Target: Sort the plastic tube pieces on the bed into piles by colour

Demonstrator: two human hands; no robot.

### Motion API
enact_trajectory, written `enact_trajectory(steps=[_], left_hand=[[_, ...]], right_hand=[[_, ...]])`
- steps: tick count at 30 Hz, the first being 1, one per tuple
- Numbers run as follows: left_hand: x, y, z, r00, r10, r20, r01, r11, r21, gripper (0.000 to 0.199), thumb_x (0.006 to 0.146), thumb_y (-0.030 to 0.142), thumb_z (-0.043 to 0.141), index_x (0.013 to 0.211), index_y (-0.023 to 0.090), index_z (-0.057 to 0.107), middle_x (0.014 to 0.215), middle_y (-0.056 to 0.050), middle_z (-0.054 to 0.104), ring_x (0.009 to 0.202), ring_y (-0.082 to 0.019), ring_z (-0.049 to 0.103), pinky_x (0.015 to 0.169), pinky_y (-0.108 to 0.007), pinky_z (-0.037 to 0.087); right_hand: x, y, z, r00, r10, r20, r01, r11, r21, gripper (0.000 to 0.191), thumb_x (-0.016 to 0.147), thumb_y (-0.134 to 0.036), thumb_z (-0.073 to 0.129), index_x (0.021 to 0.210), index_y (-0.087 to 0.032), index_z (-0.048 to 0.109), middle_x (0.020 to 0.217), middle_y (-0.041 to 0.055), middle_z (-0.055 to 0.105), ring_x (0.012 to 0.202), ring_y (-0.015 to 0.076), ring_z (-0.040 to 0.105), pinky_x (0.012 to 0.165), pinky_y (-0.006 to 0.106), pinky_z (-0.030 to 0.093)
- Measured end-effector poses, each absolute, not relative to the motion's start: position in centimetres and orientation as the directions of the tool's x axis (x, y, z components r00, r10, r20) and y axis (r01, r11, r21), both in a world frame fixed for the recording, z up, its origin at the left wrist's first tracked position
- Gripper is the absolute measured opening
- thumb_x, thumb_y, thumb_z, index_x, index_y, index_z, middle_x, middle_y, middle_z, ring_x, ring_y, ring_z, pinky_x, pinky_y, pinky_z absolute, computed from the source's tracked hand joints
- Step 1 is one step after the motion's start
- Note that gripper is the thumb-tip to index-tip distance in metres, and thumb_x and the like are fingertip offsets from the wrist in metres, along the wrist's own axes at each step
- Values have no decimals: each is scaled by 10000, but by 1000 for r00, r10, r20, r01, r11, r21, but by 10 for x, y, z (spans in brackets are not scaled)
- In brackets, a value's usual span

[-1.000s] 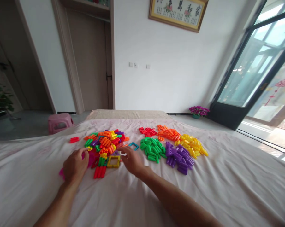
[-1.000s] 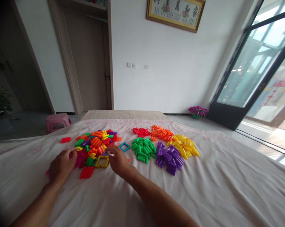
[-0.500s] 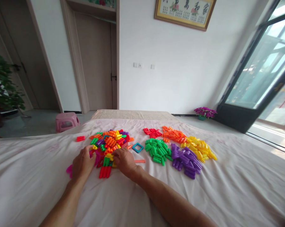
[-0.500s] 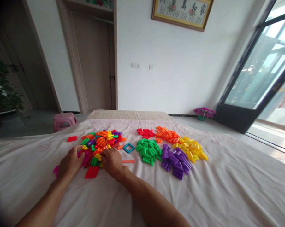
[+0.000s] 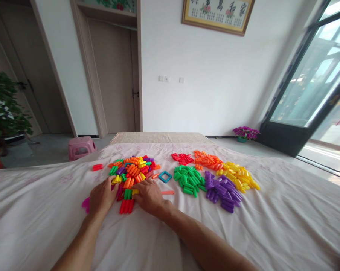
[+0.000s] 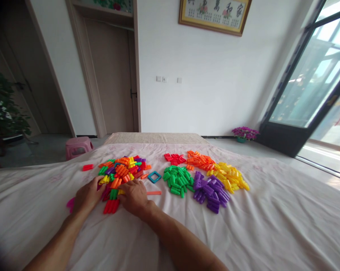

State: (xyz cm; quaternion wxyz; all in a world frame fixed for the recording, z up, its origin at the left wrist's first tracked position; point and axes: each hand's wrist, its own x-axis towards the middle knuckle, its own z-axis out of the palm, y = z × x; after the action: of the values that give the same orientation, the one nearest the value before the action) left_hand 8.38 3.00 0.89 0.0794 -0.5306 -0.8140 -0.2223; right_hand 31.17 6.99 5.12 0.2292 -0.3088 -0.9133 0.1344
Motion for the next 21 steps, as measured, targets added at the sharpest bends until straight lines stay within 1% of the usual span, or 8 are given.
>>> enact_trajectory(steps=[2, 5, 7, 9, 12, 15, 18, 21], left_hand=[[84, 29, 11, -445, 820, 359, 885, 341, 316, 394, 942, 370, 475, 1270, 191, 600, 1212, -117, 761, 1058, -251, 717, 883, -336, 483], [84, 29, 12, -460, 814, 356, 870, 333, 363, 380, 922, 410, 499, 1218, 204, 616, 1190, -100, 769, 1043, -250, 721, 850, -324, 485], [84, 28, 12, -456, 816, 355, 868, 320, 380, 376, 907, 430, 515, 1191, 210, 622, 1177, -90, 770, 1044, -250, 719, 838, -318, 485], [83, 28, 12, -445, 823, 353, 869, 302, 391, 388, 894, 464, 527, 1169, 209, 625, 1177, -92, 764, 1049, -259, 713, 828, -320, 484], [82, 29, 11, -456, 831, 319, 861, 321, 393, 446, 878, 551, 531, 1137, 207, 645, 1125, -116, 768, 1007, -296, 713, 778, -346, 483], [81, 31, 12, -485, 835, 259, 842, 365, 398, 488, 854, 589, 554, 1149, 210, 643, 1045, -119, 781, 934, -305, 720, 737, -346, 474], [83, 30, 14, -475, 845, 247, 837, 347, 422, 477, 845, 579, 574, 1159, 222, 619, 1048, -101, 781, 915, -284, 722, 720, -324, 474], [86, 30, 13, -469, 828, 307, 830, 294, 475, 435, 831, 522, 623, 1145, 222, 596, 1134, -93, 769, 950, -260, 719, 734, -306, 494]], right_hand=[[313, 67, 52, -703, 618, 351, 481, 777, -405, 323, 869, -256, 675, 1188, -269, 723, 1118, 48, 731, 1055, 236, 632, 968, 351, 457], [322, 64, 51, -680, 617, 396, 413, 769, -488, 402, 847, -147, 626, 1228, -257, 696, 1183, 49, 696, 1045, 208, 642, 911, 307, 490], [335, 64, 52, -651, 635, 416, 372, 745, -554, 413, 841, -112, 607, 1220, -250, 695, 1164, 43, 693, 1002, 182, 654, 864, 273, 503], [355, 68, 55, -592, 680, 432, 376, 708, -598, 387, 839, -120, 618, 1198, -235, 704, 1097, 40, 707, 920, 169, 661, 828, 264, 511], [401, 84, 60, -421, 767, 483, 458, 640, -617, 365, 831, -141, 629, 1179, -209, 714, 1037, 47, 723, 860, 172, 658, 818, 281, 518], [466, 110, 66, -207, 823, 528, 580, 538, -611, 342, 821, -160, 622, 1144, -196, 727, 1073, 61, 737, 925, 192, 663, 884, 317, 514], [537, 138, 74, 55, 871, 488, 691, 320, -648, 372, 847, -214, 597, 1201, -190, 708, 1084, 65, 746, 870, 184, 673, 882, 333, 523], [601, 156, 84, 246, 871, 425, 751, 106, -652, 426, 851, -218, 587, 1263, -171, 683, 1148, 94, 734, 986, 203, 681, 932, 333, 506]])
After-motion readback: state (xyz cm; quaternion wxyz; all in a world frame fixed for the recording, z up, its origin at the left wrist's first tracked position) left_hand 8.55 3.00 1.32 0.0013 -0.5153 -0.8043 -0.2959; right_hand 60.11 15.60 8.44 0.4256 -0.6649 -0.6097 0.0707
